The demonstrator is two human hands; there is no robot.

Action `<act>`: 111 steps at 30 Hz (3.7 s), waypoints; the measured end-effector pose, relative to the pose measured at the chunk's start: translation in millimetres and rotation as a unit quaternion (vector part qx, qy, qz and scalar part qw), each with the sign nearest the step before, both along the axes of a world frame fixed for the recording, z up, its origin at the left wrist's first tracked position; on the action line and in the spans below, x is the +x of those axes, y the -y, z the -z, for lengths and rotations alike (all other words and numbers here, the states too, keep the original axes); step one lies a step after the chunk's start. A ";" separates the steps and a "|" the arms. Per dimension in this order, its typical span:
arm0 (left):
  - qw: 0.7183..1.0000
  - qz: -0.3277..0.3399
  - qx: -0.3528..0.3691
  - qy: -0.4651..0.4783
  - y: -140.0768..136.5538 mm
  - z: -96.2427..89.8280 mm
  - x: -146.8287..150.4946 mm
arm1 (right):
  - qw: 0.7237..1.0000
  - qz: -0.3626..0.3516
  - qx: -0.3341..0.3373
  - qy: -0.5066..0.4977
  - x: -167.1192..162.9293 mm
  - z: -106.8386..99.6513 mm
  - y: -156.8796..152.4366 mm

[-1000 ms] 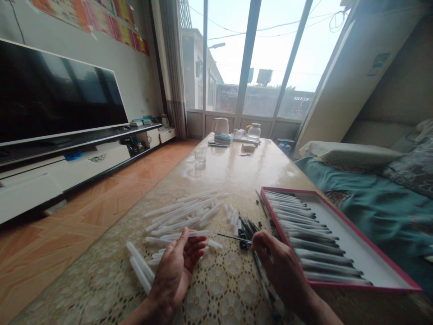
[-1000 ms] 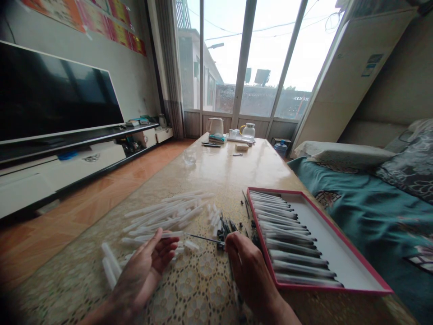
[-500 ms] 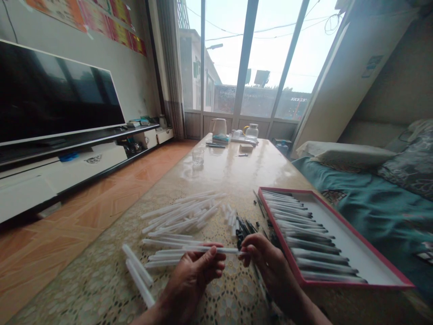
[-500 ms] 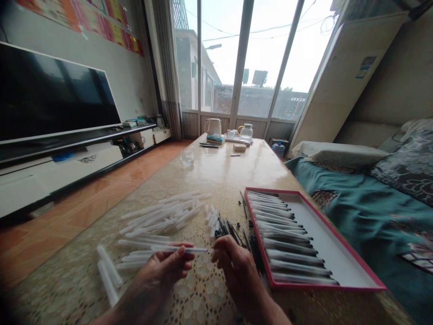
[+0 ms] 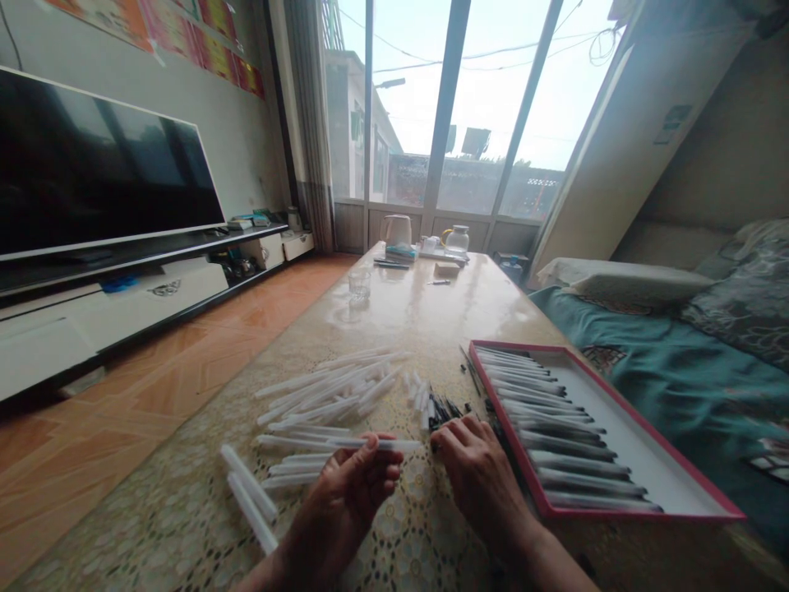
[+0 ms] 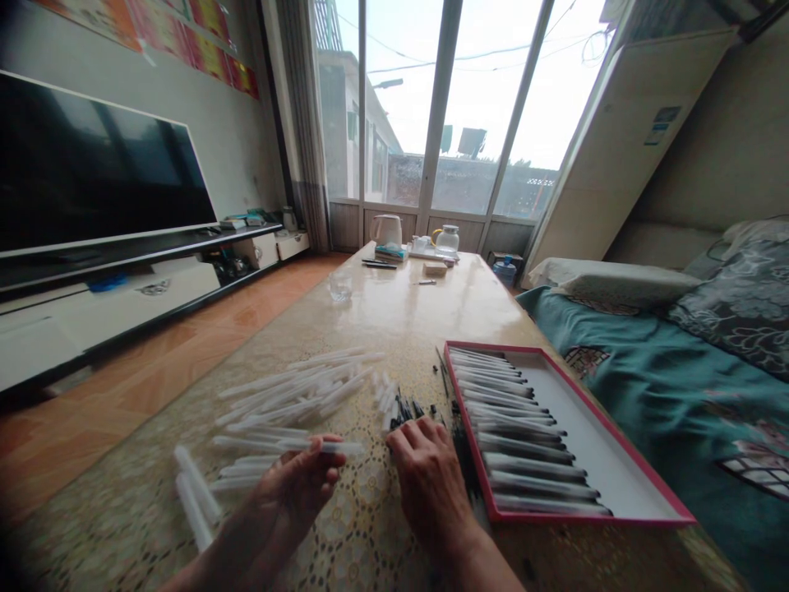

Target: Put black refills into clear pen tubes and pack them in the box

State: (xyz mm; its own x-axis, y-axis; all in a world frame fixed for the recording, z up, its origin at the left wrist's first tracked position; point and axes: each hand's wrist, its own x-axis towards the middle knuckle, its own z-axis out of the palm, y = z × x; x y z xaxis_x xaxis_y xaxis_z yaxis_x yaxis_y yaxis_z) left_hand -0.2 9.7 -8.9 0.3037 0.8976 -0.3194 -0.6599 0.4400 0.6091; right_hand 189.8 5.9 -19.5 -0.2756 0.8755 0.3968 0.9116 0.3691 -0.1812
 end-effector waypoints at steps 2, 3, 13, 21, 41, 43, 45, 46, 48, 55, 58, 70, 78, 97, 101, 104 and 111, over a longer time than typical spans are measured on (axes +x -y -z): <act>1.000 0.002 -0.003 -0.024 1.3 0.6 0.4 | 1.000 -0.002 0.007 0.019 -0.3 0.4 0.2; 0.999 0.002 -0.005 -0.037 1.8 1.0 0.4 | 1.000 -0.004 0.007 0.028 -0.1 0.6 0.4; 0.997 0.011 -0.007 -0.071 2.1 2.1 -0.3 | 0.996 -0.014 -0.024 0.089 -4.4 0.4 -2.7; 0.997 0.009 0.000 -0.075 0.9 3.4 0.1 | 0.938 -0.037 -0.089 -0.332 2.6 -2.1 6.0; 0.996 0.019 0.016 -0.090 0.1 6.5 1.5 | 0.819 -0.070 -0.205 -0.532 -10.2 -0.7 12.9; 0.996 0.021 0.019 -0.089 0.0 6.9 1.9 | 0.815 -0.069 -0.205 -0.538 -11.0 -0.4 13.2; 0.996 0.023 0.024 -0.086 -0.4 7.4 2.4 | 0.809 -0.066 -0.208 -0.546 -12.1 -0.2 13.4; 0.996 0.024 0.025 -0.086 -0.7 7.6 2.6 | 0.805 -0.064 -0.211 -0.551 -12.9 -0.1 13.2; 0.996 0.021 0.027 -0.088 -1.4 7.9 3.1 | 0.795 -0.053 -0.215 -0.565 -14.6 0.5 12.7; 0.994 0.045 0.041 -0.092 -3.4 7.8 5.2 | 0.826 -0.005 -0.226 -0.516 -15.0 4.3 14.6; 0.993 0.033 0.048 -0.098 -2.4 6.9 6.2 | 0.865 -0.012 -0.214 -0.453 -11.5 1.4 16.1; 0.991 0.027 0.056 -0.120 -2.4 4.9 7.1 | 0.925 -0.063 -0.157 -0.340 -7.6 0.9 14.1; 0.991 0.034 0.058 -0.118 -4.2 9.3 7.0 | 0.925 -0.073 -0.176 -0.328 -9.1 2.6 13.9; 0.991 0.022 0.060 -0.117 -2.0 6.4 7.8 | 0.923 -0.064 -0.189 -0.329 -8.3 2.0 15.1; 0.991 0.034 0.063 -0.117 -2.1 5.3 7.7 | 0.922 -0.076 -0.196 -0.326 -8.5 3.9 14.6; 0.991 0.034 0.058 -0.117 -2.3 5.1 7.8 | 0.924 -0.077 -0.195 -0.321 -8.1 4.4 14.3; 0.991 0.023 0.066 -0.118 -2.5 7.7 8.6 | 0.927 -0.076 -0.194 -0.311 -7.8 2.2 15.1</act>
